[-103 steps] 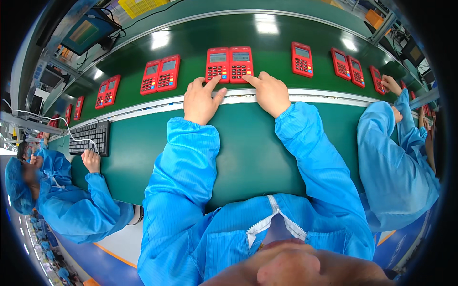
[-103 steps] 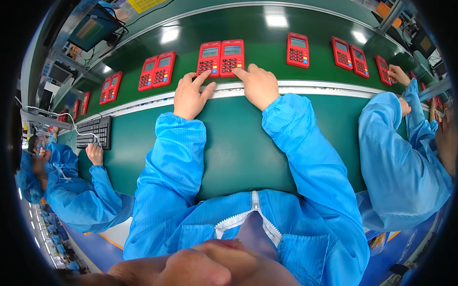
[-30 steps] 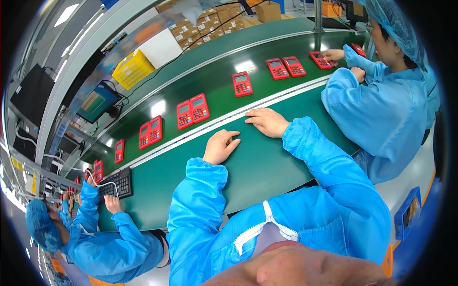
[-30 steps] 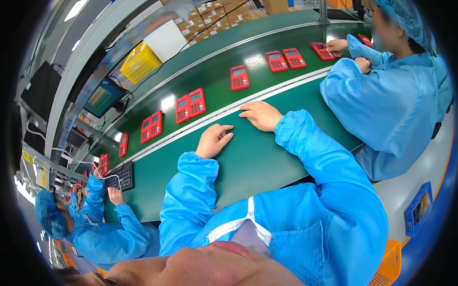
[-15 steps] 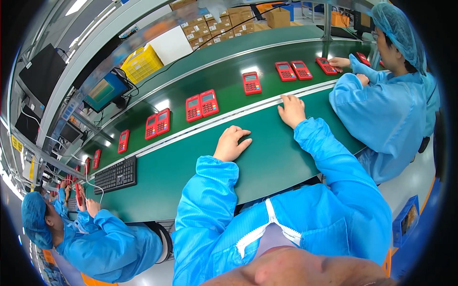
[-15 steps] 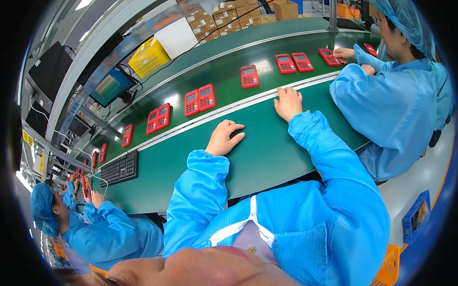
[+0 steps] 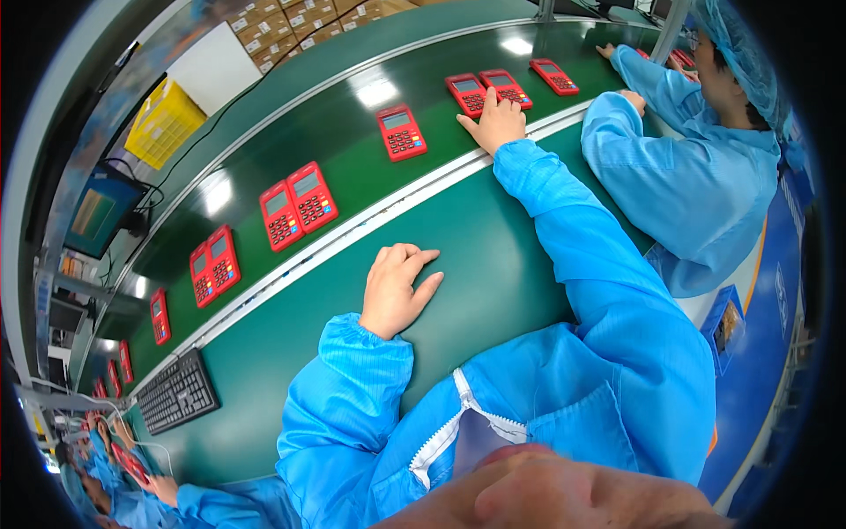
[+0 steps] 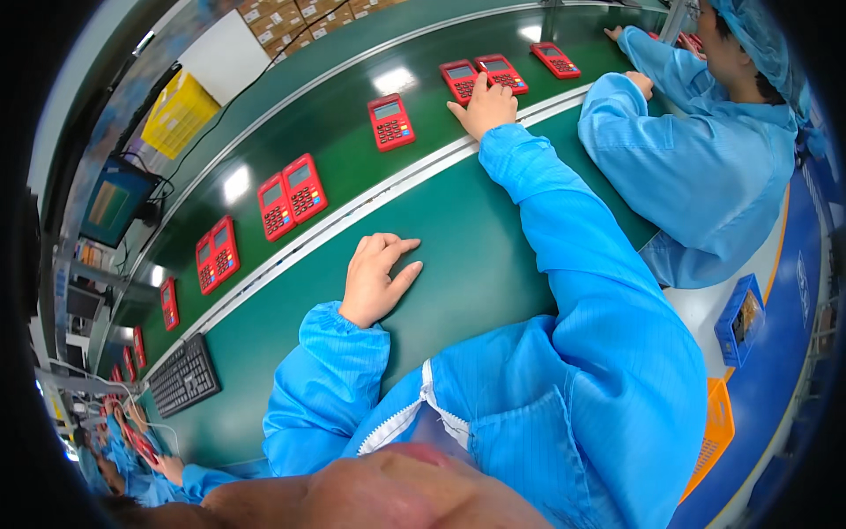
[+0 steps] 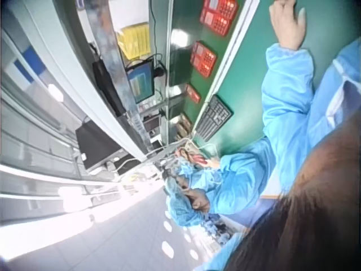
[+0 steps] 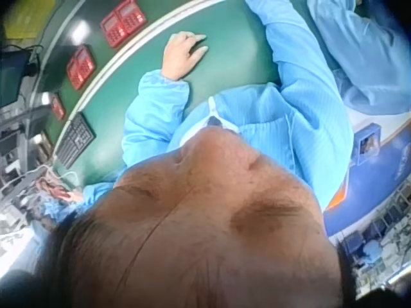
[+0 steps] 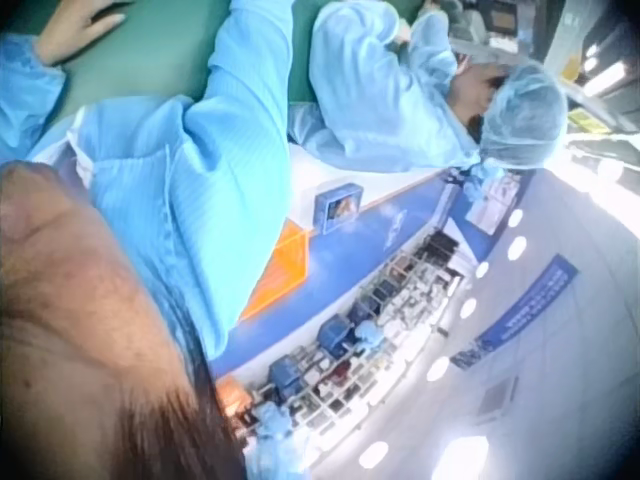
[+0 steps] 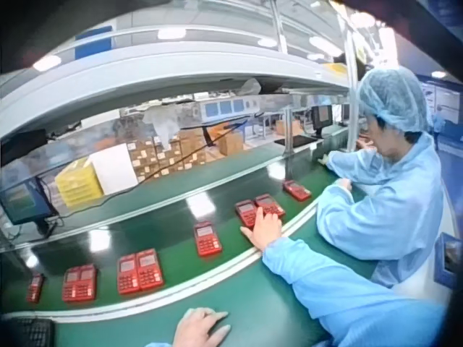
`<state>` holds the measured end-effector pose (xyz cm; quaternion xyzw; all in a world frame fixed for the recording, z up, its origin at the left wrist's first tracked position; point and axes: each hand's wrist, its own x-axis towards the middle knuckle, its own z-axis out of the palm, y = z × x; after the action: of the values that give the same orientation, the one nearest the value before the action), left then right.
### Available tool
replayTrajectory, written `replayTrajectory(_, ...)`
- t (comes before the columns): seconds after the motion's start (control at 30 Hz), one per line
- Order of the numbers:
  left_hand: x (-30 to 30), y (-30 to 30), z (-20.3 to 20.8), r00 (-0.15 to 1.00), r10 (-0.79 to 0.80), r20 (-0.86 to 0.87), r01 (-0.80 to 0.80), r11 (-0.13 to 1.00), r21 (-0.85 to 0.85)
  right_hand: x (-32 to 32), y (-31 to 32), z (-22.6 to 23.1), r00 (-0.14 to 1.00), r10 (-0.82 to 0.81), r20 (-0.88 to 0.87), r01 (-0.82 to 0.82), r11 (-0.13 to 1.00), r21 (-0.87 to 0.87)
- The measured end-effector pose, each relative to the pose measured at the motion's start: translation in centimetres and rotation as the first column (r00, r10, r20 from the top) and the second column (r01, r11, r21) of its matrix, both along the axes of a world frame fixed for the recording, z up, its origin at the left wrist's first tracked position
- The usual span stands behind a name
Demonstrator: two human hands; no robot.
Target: The person tests handheld terminal devices along a conveyor belt by pressing the keypad buttons on each device and pushing them down the assembly line.
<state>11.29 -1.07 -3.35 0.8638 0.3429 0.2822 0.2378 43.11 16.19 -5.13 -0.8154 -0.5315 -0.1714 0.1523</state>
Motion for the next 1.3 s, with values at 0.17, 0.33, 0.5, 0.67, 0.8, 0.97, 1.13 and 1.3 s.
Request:
replayTrajectory(0.17, 1.2, 2.8, 1.3, 0.993, -0.102, 0.052, 0.100, 0.994, 0.040, 0.0, 1.0, 1.5, 0.998, -0.052, 0.034, 0.052, 0.999, -0.003)
replayTrajectory(0.33, 3.8, 5.3, -0.2, 0.982, -0.117, 0.146, 0.120, 0.993, -0.010, 1.1, 0.0, 0.8, 0.999, 0.005, 0.033, -0.008, 0.996, 0.090)
replayTrajectory(0.5, 5.2, 8.0, -0.7, 0.965, -0.007, 0.260, -0.016, 0.996, 0.085, 1.2, -2.5, 0.3, 0.987, 0.161, -0.003, -0.160, 0.979, 0.130)
replayTrajectory(0.67, 6.2, 11.8, -1.3, 0.942, 0.299, 0.154, -0.327, 0.922, 0.206, -2.1, -3.7, 0.8, 0.955, 0.296, -0.030, -0.290, 0.950, 0.117)
replayTrajectory(0.8, 7.8, 14.1, -2.5, 0.868, 0.492, 0.069, -0.495, 0.846, 0.201, -3.9, -4.3, 1.1, 0.944, 0.327, -0.034, -0.321, 0.939, 0.124)
replayTrajectory(0.97, 8.8, 14.9, -2.1, 0.844, 0.536, -0.017, -0.523, 0.830, 0.197, -5.1, -4.8, -0.6, 0.925, 0.377, -0.036, -0.364, 0.912, 0.191)
replayTrajectory(1.13, 8.4, 14.5, -0.3, 0.809, 0.576, -0.117, -0.553, 0.813, 0.182, -4.4, -4.7, -0.6, 0.803, 0.511, -0.308, -0.442, 0.856, 0.268)
replayTrajectory(1.3, 7.8, 13.4, 0.9, 0.788, 0.597, -0.152, -0.568, 0.799, 0.198, -4.3, -4.9, 0.4, 0.701, 0.612, -0.366, -0.512, 0.789, 0.339)
